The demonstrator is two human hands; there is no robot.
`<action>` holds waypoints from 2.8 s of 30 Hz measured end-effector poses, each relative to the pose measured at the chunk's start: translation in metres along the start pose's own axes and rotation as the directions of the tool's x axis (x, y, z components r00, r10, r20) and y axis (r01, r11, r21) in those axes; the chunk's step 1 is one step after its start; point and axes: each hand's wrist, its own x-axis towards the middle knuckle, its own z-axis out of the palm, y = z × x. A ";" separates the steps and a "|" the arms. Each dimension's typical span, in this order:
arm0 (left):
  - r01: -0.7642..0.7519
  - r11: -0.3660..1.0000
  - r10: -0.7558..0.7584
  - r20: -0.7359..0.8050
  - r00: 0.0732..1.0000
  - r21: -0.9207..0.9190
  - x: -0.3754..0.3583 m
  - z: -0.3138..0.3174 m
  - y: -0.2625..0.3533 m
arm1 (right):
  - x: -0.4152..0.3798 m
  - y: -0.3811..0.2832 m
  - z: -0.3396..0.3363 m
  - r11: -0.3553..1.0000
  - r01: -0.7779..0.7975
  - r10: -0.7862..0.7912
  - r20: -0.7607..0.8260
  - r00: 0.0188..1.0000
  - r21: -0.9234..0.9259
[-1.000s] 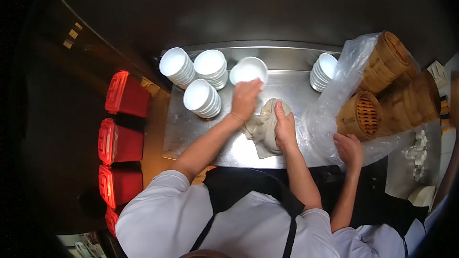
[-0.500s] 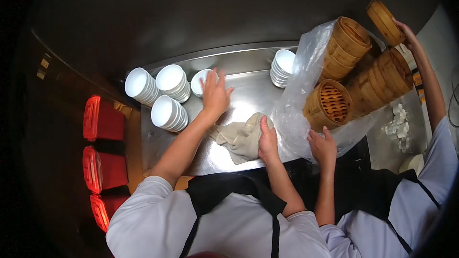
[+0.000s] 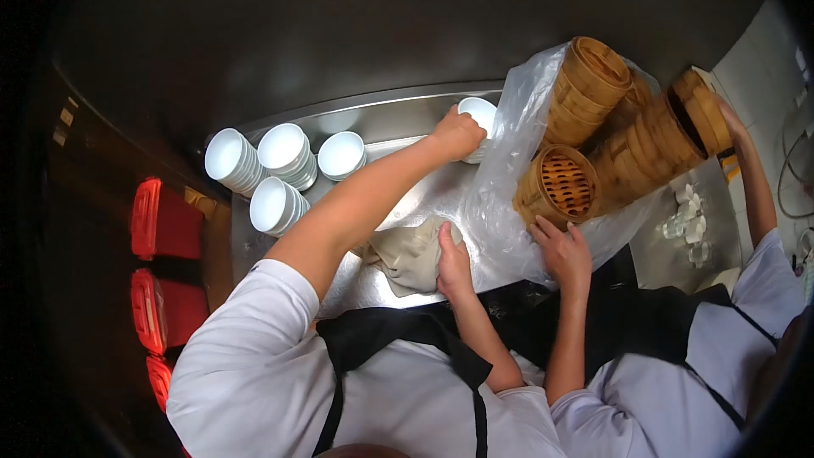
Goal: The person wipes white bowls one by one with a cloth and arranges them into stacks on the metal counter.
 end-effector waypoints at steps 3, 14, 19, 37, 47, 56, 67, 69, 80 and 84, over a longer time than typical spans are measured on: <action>-0.006 0.997 0.014 -0.102 0.995 0.077 -0.018 0.006 -0.007 | -0.002 -0.008 0.000 0.999 -0.025 0.026 -0.025 0.999 0.035; 0.177 0.978 -0.177 0.018 0.984 -0.107 -0.087 -0.024 -0.042 | 0.007 -0.005 0.009 0.998 -0.061 0.061 -0.008 0.998 0.000; 0.123 0.920 -0.251 -0.318 0.915 -0.371 -0.100 -0.023 -0.044 | 0.011 -0.016 0.012 0.997 0.019 -0.018 -0.026 1.000 0.075; -0.097 0.426 -0.585 -0.356 0.729 -0.899 -0.233 -0.013 0.089 | 0.096 -0.038 0.019 0.873 0.390 -0.350 0.180 0.919 -0.293; 0.034 0.339 -0.222 -0.045 0.974 -0.940 -0.272 -0.034 0.038 | 0.044 -0.061 0.049 0.995 -0.002 0.028 0.247 0.969 -0.103; -0.194 0.033 -0.589 -0.176 0.789 -0.980 -0.263 0.014 0.027 | 0.008 -0.041 0.071 0.937 0.163 -0.052 0.335 0.941 -0.310; -0.187 -0.323 -0.593 0.044 0.804 -0.928 -0.257 -0.010 0.025 | -0.028 -0.014 0.086 0.886 0.242 -0.022 0.486 0.874 -0.395; -0.266 -0.569 -0.608 0.180 0.773 -0.778 -0.250 -0.009 0.034 | -0.028 -0.024 0.087 0.837 0.287 0.004 0.529 0.848 -0.466; -0.267 -0.442 -0.670 0.118 0.733 -0.856 -0.252 0.027 0.014 | 0.014 0.005 0.027 0.666 0.513 -0.247 0.488 0.837 -0.541; -0.170 -0.777 -0.294 0.110 0.950 -0.606 -0.271 0.020 0.002 | 0.018 -0.020 0.032 0.985 0.154 -0.151 0.037 0.988 -0.078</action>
